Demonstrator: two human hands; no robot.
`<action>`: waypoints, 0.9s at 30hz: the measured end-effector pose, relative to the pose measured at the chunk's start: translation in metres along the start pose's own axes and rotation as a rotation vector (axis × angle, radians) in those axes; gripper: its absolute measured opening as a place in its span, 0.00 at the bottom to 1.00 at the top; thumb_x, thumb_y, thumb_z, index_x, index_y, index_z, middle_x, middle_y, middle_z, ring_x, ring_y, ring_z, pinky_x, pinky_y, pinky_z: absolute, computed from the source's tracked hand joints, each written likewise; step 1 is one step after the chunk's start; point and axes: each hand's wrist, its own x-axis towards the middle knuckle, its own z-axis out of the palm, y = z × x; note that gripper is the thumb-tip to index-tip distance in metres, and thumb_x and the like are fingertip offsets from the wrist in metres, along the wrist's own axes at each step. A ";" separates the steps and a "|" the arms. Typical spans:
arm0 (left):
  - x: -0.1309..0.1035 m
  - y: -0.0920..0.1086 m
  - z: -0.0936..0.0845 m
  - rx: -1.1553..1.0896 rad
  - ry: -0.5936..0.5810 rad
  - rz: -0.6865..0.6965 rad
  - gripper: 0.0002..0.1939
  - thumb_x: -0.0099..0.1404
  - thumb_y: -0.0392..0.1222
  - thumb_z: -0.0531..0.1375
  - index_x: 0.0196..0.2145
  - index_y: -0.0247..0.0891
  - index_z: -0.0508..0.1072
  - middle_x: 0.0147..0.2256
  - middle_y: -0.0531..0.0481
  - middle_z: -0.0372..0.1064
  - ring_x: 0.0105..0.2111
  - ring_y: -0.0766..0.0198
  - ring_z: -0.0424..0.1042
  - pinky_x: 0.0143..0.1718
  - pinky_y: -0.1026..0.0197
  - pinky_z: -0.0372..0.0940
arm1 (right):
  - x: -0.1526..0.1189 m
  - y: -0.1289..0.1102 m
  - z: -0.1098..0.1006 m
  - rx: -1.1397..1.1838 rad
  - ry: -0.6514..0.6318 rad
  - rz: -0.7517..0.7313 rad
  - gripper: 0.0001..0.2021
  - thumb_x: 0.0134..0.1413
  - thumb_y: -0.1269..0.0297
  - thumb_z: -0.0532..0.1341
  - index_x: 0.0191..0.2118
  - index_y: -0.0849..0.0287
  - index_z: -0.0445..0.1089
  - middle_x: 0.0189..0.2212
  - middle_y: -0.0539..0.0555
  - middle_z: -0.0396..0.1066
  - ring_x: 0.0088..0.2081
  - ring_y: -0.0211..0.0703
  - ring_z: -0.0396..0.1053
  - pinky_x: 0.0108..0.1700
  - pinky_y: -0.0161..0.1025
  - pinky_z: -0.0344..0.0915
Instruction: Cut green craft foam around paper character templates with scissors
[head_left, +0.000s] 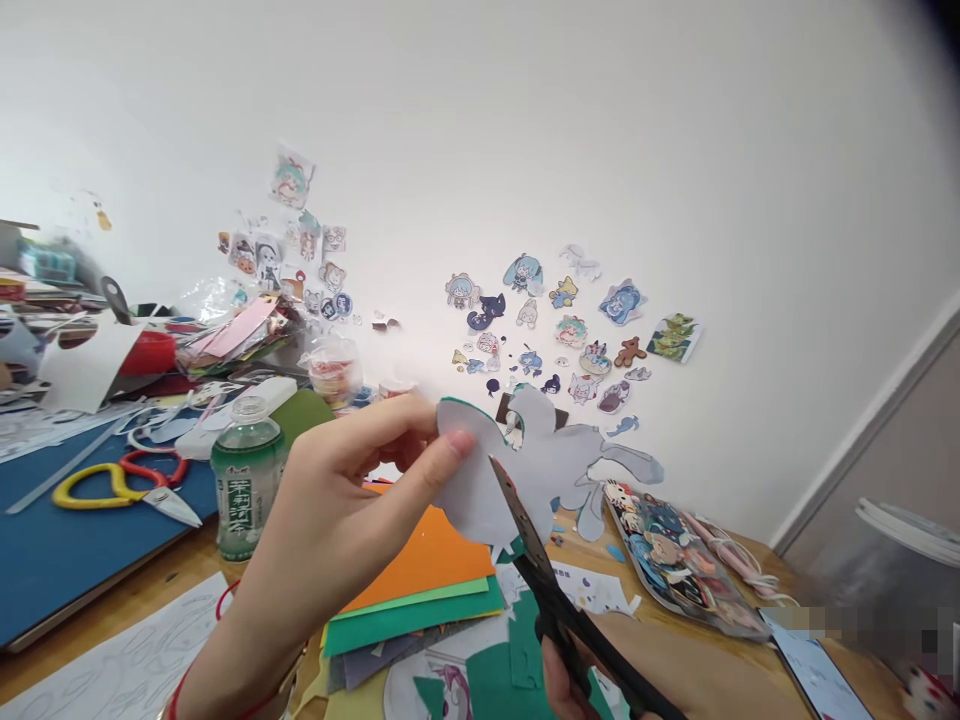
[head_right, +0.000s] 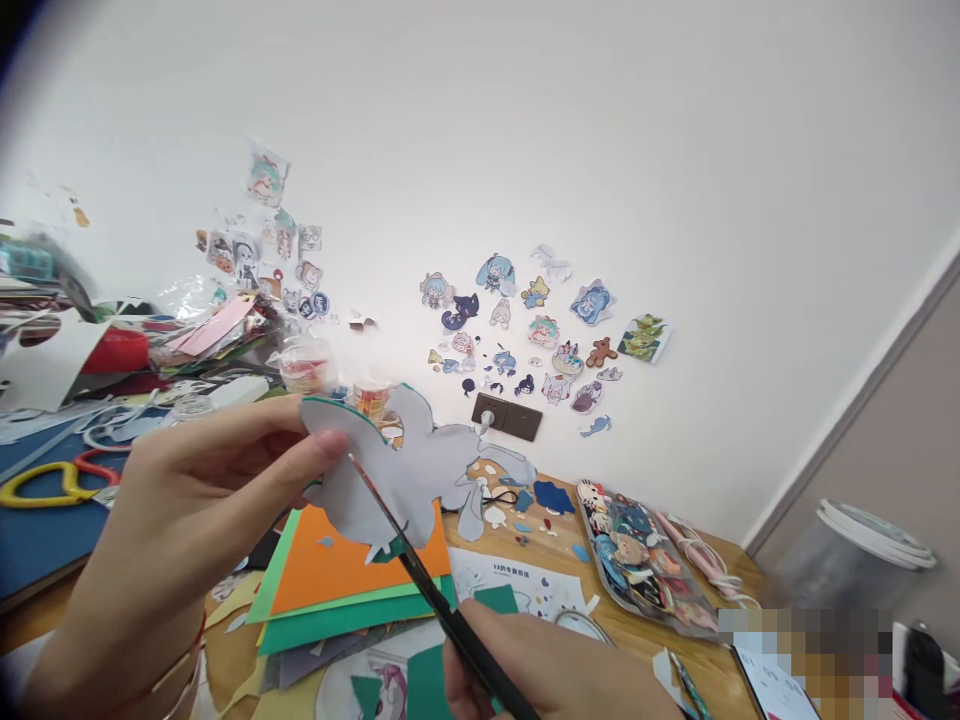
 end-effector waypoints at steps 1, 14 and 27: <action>0.001 0.000 0.000 0.000 0.003 0.004 0.10 0.62 0.45 0.59 0.27 0.39 0.73 0.24 0.52 0.69 0.24 0.65 0.66 0.23 0.64 0.62 | -0.001 -0.001 -0.002 0.000 -0.007 0.022 0.17 0.56 0.51 0.49 0.36 0.54 0.71 0.27 0.43 0.67 0.28 0.33 0.69 0.26 0.29 0.60; 0.008 -0.005 -0.013 -0.018 -0.266 0.051 0.18 0.66 0.44 0.55 0.19 0.37 0.65 0.18 0.57 0.52 0.20 0.70 0.52 0.18 0.66 0.49 | 0.003 -0.003 -0.010 0.037 -0.212 0.139 0.13 0.56 0.52 0.60 0.40 0.56 0.70 0.32 0.52 0.70 0.31 0.42 0.66 0.28 0.34 0.61; 0.012 -0.009 -0.009 0.049 -0.277 0.096 0.15 0.65 0.43 0.56 0.21 0.38 0.69 0.20 0.56 0.61 0.22 0.70 0.60 0.22 0.66 0.54 | -0.002 0.013 0.001 0.065 -0.119 0.106 0.14 0.55 0.51 0.58 0.34 0.57 0.68 0.25 0.50 0.62 0.24 0.37 0.56 0.20 0.32 0.48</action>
